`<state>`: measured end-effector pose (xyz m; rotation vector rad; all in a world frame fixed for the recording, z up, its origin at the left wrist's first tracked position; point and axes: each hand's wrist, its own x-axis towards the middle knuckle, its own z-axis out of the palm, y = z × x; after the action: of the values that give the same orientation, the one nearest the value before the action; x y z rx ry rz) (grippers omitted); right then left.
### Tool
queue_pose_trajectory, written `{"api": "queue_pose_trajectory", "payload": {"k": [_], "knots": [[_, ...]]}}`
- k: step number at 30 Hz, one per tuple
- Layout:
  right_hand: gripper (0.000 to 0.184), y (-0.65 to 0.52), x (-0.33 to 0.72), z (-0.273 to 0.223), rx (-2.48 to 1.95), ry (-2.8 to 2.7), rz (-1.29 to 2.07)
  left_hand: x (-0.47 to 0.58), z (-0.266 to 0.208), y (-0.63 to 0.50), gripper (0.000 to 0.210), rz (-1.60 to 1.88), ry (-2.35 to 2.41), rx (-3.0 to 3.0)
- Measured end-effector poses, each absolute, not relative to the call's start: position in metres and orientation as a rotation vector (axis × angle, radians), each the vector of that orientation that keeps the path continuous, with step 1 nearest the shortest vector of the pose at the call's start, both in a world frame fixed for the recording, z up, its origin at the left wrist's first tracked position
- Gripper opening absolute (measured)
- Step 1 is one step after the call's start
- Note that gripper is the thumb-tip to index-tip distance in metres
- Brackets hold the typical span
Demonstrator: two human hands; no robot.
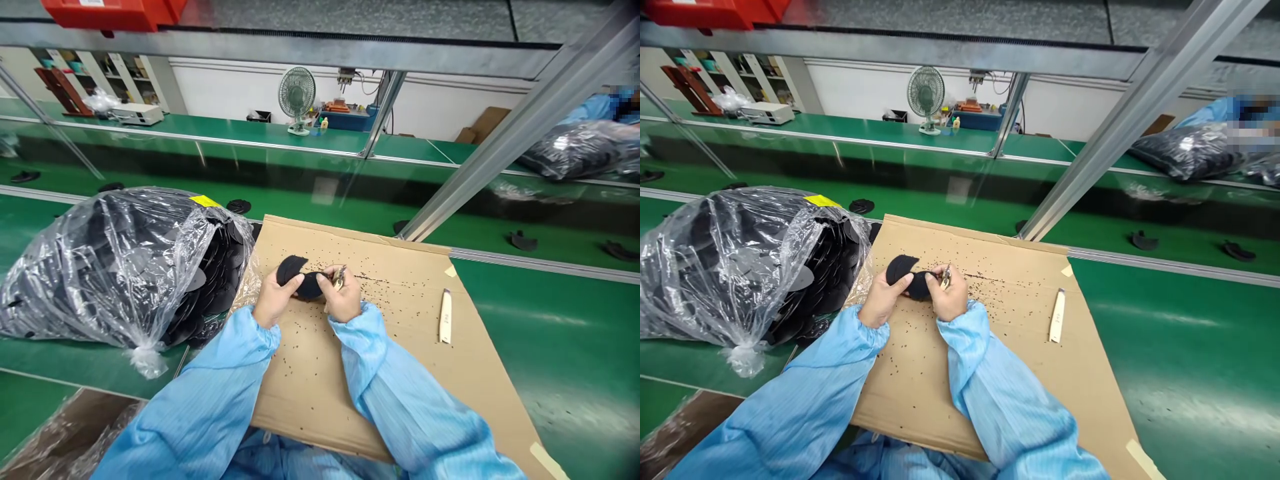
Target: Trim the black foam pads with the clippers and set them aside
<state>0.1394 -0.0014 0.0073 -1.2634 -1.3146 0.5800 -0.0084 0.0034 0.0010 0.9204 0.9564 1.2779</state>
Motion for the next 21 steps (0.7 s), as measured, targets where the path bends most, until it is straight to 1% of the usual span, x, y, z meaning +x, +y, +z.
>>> {"api": "queue_pose_trajectory", "payload": {"k": [5, 8, 11, 14, 21], "knots": [[0.029, 0.002, 0.131, 0.002, -1.151, -0.909, 0.691, -0.007, 0.002, 0.003, 0.053, 1.253, 0.83, 0.806], [0.032, -0.003, 0.124, 0.002, -1.13, -0.988, 0.779, -0.006, 0.002, 0.004, 0.053, 1.303, 0.789, 0.789], [0.026, -0.011, 0.119, 0.005, -1.191, -1.202, 0.765, -0.007, 0.002, 0.005, 0.051, 1.377, 0.796, 0.742], [0.017, -0.015, 0.117, 0.006, -1.27, -1.306, 0.668, -0.007, 0.002, 0.006, 0.051, 1.343, 0.764, 0.731], [0.019, -0.016, 0.117, 0.002, -1.365, -1.33, 0.537, -0.007, 0.005, 0.002, 0.044, 1.282, 0.738, 0.741]]}}
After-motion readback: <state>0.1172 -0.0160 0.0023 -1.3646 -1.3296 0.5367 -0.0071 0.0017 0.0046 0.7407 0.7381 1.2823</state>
